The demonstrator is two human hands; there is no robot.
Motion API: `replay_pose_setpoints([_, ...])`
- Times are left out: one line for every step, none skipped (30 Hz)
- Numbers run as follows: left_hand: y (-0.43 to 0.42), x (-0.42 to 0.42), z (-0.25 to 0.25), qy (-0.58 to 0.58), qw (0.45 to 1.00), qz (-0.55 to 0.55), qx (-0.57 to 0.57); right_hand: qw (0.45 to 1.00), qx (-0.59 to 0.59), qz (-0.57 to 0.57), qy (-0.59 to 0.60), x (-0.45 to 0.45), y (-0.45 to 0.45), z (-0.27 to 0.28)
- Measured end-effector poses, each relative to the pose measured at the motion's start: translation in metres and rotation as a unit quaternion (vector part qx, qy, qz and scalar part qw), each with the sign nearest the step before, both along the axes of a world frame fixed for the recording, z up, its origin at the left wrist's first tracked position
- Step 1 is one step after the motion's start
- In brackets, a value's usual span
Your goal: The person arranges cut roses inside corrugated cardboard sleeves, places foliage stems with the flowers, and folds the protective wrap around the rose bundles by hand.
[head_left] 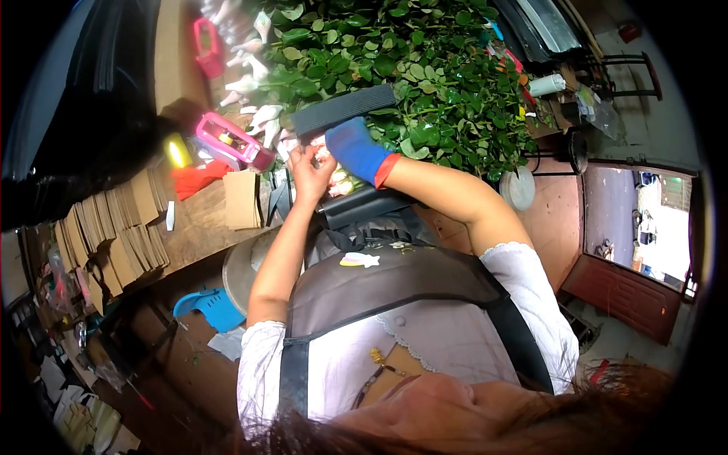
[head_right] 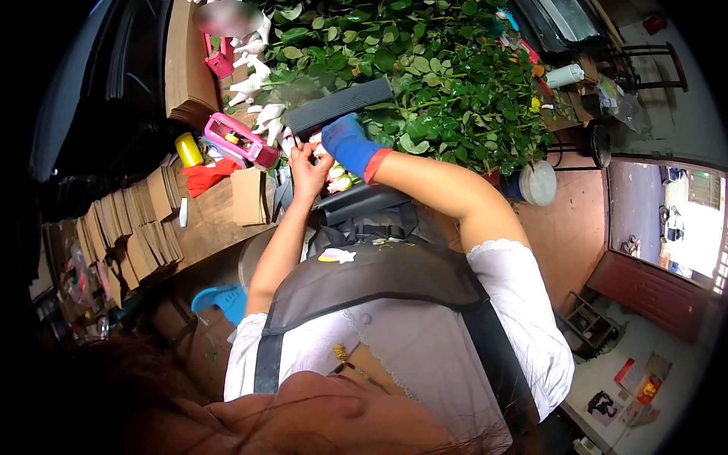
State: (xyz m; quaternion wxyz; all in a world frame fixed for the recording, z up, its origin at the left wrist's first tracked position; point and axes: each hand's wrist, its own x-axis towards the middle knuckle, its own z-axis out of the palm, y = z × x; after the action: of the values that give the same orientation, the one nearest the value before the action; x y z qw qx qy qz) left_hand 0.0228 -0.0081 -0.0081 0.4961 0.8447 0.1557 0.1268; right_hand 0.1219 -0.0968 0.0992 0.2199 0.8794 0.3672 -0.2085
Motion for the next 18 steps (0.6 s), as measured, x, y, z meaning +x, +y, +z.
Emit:
replay_pose_setpoints([0.003,0.0,0.0,0.015,0.999,-0.013,-0.026,0.999,-0.04,0.0,0.033,0.001,0.007,0.004])
replay_pose_setpoints([0.003,-0.001,-0.002,0.009,0.999,-0.006,-0.031,1.0,-0.013,-0.003,0.026,0.0,0.006,0.002])
replay_pose_setpoints([0.001,-0.002,-0.005,0.001,0.999,0.002,-0.036,1.0,0.013,-0.006,0.017,0.0,0.0,-0.001])
replay_pose_setpoints([0.0,-0.001,-0.008,-0.009,0.999,0.012,-0.042,0.999,0.039,-0.007,0.006,0.003,-0.009,-0.002])
replay_pose_setpoints([0.002,-0.002,-0.002,0.006,0.999,-0.001,-0.046,0.997,0.068,-0.01,0.037,0.003,-0.02,0.005])
replay_pose_setpoints([0.002,-0.002,0.006,0.011,0.999,-0.001,-0.044,0.995,0.084,-0.039,0.041,0.0,-0.027,0.014])
replay_pose_setpoints([0.003,-0.001,0.0,0.026,0.998,-0.004,-0.06,0.988,0.153,-0.014,-0.013,-0.008,-0.037,0.015])
replay_pose_setpoints([0.003,0.001,-0.001,0.042,0.996,-0.005,-0.078,0.973,0.223,0.016,-0.061,-0.015,-0.043,0.015])
replay_pose_setpoints([0.003,0.0,-0.003,0.036,0.996,-0.003,-0.085,0.963,0.256,0.033,-0.073,-0.016,-0.043,0.016])
replay_pose_setpoints([0.001,-0.002,-0.004,0.037,0.996,0.002,-0.08,0.967,0.242,0.048,-0.071,-0.016,-0.042,0.006])
replay_pose_setpoints([0.0,-0.002,-0.001,0.038,0.997,0.005,-0.074,0.969,0.229,0.061,-0.072,-0.013,-0.04,-0.011])
replay_pose_setpoints([0.001,-0.001,0.002,0.037,0.997,0.01,-0.066,0.97,0.218,0.075,-0.073,-0.01,-0.035,-0.017])
replay_pose_setpoints([0.002,-0.001,0.005,0.046,0.997,0.007,-0.055,0.971,0.214,0.08,-0.071,-0.008,-0.035,-0.021])
replay_pose_setpoints([0.002,0.0,0.004,0.042,0.997,0.006,-0.057,0.971,0.211,0.084,-0.069,-0.007,-0.033,-0.02])
replay_pose_setpoints([0.004,0.0,0.003,0.039,0.998,0.001,-0.057,0.972,0.209,0.085,-0.068,-0.008,-0.033,-0.019])
replay_pose_setpoints([0.004,0.0,0.001,0.035,0.998,-0.006,-0.057,0.954,0.281,0.092,-0.045,-0.008,-0.039,-0.017])
replay_pose_setpoints([0.004,0.001,0.003,0.034,0.998,-0.005,-0.059,0.931,0.351,0.099,-0.023,-0.005,-0.05,-0.014])
replay_pose_setpoints([0.004,0.001,0.005,0.034,0.998,-0.002,-0.061,0.902,0.418,0.107,0.001,-0.002,-0.063,-0.009])
